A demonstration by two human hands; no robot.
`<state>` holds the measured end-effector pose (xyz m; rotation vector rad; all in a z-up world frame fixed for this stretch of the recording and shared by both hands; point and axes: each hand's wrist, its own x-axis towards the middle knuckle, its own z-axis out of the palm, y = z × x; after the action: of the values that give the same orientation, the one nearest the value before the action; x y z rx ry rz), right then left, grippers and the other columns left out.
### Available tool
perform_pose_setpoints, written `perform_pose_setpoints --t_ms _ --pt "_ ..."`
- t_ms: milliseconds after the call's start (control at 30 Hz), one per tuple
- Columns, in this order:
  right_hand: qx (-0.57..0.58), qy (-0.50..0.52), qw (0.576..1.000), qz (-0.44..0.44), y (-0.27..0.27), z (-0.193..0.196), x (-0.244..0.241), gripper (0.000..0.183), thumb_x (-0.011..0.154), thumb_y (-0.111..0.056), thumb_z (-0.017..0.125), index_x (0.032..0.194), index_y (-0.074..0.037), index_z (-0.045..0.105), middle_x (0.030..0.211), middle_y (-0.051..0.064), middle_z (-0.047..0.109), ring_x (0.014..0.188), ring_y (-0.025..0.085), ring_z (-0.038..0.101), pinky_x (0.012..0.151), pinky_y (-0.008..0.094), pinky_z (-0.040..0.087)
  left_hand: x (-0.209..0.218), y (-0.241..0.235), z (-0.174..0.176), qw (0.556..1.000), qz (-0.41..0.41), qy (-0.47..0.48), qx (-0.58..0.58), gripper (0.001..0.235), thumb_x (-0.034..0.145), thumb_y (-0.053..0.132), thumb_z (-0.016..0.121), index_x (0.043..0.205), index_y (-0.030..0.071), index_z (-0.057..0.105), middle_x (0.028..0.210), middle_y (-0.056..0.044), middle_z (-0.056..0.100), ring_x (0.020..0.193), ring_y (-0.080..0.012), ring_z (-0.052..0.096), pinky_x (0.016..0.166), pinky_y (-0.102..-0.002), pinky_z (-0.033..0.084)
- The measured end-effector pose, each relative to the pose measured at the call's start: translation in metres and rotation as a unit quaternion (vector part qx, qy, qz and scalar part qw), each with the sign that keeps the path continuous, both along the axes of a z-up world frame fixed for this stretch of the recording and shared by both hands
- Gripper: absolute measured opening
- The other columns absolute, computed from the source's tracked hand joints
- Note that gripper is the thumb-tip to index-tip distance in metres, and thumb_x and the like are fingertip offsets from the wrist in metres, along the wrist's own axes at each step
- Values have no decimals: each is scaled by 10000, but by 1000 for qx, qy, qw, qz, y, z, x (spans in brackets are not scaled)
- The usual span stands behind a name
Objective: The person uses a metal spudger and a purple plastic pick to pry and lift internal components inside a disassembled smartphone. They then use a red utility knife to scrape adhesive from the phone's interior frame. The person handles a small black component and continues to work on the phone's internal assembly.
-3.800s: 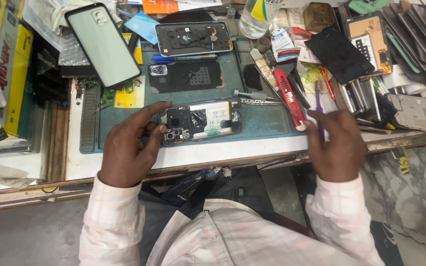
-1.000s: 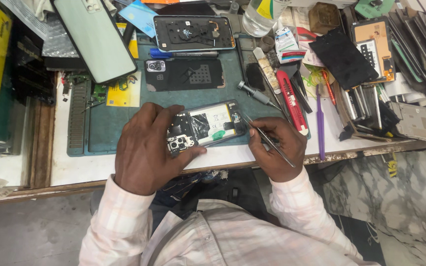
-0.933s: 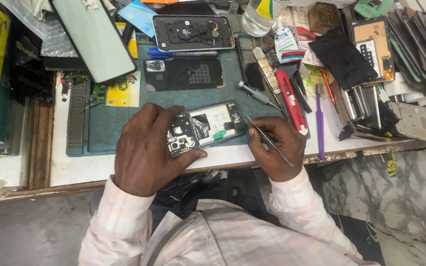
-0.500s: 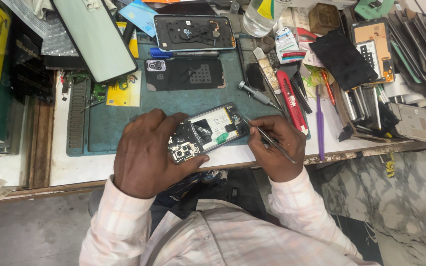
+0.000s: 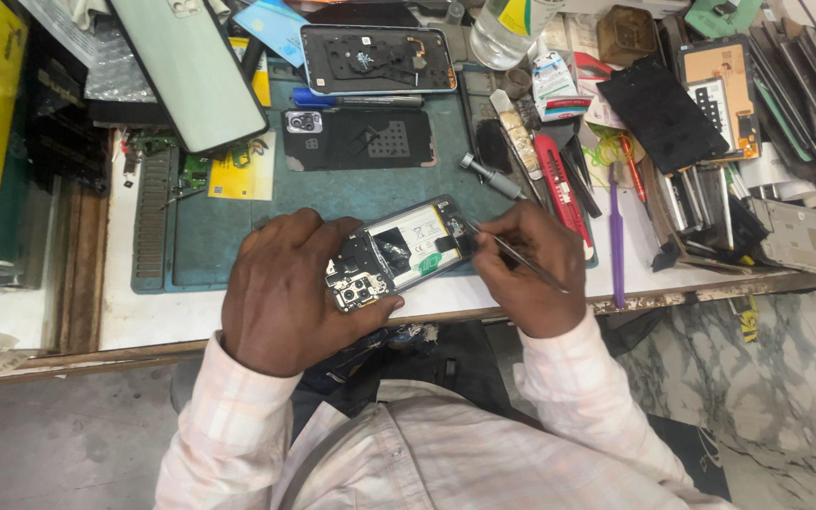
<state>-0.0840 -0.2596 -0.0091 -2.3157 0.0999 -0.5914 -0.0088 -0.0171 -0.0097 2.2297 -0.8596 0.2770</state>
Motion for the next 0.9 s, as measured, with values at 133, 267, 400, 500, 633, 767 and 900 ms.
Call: perform_pose_setpoints --t_ms 133,267,400,500,633,767,900 --pt "51 38 998 -13 -1 1 0 79 891 18 704 920 15 631 782 80 726 685 85 674 595 244 513 1 1 0 1000 -1 5 3 666 605 447 907 1106 44 738 896 -127 636 894 -351 631 828 -477 469" --pt "51 37 998 -30 -3 -2 7 84 893 17 712 935 13 639 777 52 713 693 55 665 613 222 514 1 0 -2 1000 -1 7 1 670 594 440 905 1106 44 733 917 -125 643 908 -351 634 829 -477 469" --pt "81 49 995 -32 -5 -4 11 84 915 -6 726 945 7 649 752 48 697 667 42 608 589 215 479 1 1 -3 1000 -2 -23 -19 692 602 452 906 1127 39 727 935 -133 639 917 -358 628 855 -480 470" --pt "80 54 995 -31 -7 -6 6 76 915 -5 712 928 10 638 775 41 722 690 31 650 609 204 508 0 2 -4 1000 -1 -6 -18 664 605 440 905 1115 51 732 929 -123 643 919 -349 634 841 -474 469" --pt "127 46 991 -19 -8 -10 5 82 927 15 720 945 16 640 827 67 719 741 52 658 648 213 530 1 2 -3 1000 0 -2 -7 680 598 453 913 1113 47 733 900 -125 634 903 -351 631 840 -476 471" --pt "161 46 986 -11 -12 -15 11 64 946 20 704 953 17 641 882 72 746 825 75 717 728 219 587 1 1 -4 1000 -1 -2 -10 668 596 445 907 1105 48 735 910 -122 638 896 -348 634 835 -474 474" --pt "163 46 986 1 -16 -17 8 69 959 19 698 948 31 631 879 96 742 839 100 719 745 233 583 0 2 -3 1000 0 -4 -14 658 599 441 906 1098 46 738 913 -124 640 900 -351 638 832 -477 473"
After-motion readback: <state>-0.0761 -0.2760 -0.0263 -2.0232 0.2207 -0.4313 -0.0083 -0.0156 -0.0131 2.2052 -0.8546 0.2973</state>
